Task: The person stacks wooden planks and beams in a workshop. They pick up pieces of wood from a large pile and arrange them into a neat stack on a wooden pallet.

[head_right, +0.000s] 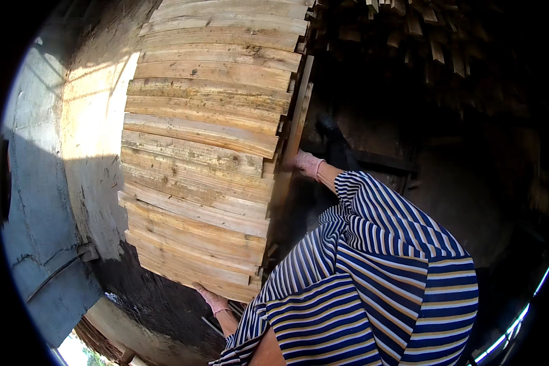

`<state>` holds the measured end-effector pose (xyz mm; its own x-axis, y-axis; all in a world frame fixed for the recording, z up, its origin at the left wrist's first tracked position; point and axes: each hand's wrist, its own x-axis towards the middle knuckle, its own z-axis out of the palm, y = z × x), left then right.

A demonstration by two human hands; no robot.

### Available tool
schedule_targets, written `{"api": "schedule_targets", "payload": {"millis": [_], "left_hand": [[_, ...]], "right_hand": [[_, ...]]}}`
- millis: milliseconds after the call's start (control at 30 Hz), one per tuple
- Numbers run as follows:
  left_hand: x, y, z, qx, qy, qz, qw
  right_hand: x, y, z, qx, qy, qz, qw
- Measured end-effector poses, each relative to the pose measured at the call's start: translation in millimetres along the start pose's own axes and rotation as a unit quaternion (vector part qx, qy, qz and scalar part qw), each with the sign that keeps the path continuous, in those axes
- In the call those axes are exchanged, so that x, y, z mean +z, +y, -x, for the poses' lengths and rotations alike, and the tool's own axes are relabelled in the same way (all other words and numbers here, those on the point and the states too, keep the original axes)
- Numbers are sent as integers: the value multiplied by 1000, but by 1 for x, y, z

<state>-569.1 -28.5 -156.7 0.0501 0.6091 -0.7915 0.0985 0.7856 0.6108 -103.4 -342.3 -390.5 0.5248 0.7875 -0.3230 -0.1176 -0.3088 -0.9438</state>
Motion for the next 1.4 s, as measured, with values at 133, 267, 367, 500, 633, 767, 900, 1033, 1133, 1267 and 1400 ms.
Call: {"api": "schedule_targets", "payload": {"millis": [133,267,367,500,633,767,900,1033,1133,1267,1400], "left_hand": [[-14,2,-15,14,-35,-5,999],[-27,5,-31,-9,37,51,998],[-31,12,-43,16,14,50,999],[-38,14,-48,-24,47,62,997],[-42,6,-52,41,-24,65,997],[-43,3,-58,44,36,66,996],[-37,7,-51,39,46,64,996],[-19,11,-35,62,106,54,991],[-10,13,-31,18,142,77,987],[-5,15,-33,17,190,83,978],[2,24,-33,12,234,92,968]], "right_hand": [[19,-29,12,211,75,-458,860],[-28,-104,46,233,163,-415,864],[-67,-172,47,198,246,-85,945],[-92,-256,35,-2,251,-82,964],[-120,-345,-16,-23,127,-36,991],[-170,-453,-115,49,127,227,964],[-230,-551,-208,173,182,567,785],[-286,-616,-286,165,192,825,505],[-289,-614,-353,123,192,822,521],[-251,-522,-430,152,5,781,606],[-281,-476,-456,99,-23,726,680]]}}
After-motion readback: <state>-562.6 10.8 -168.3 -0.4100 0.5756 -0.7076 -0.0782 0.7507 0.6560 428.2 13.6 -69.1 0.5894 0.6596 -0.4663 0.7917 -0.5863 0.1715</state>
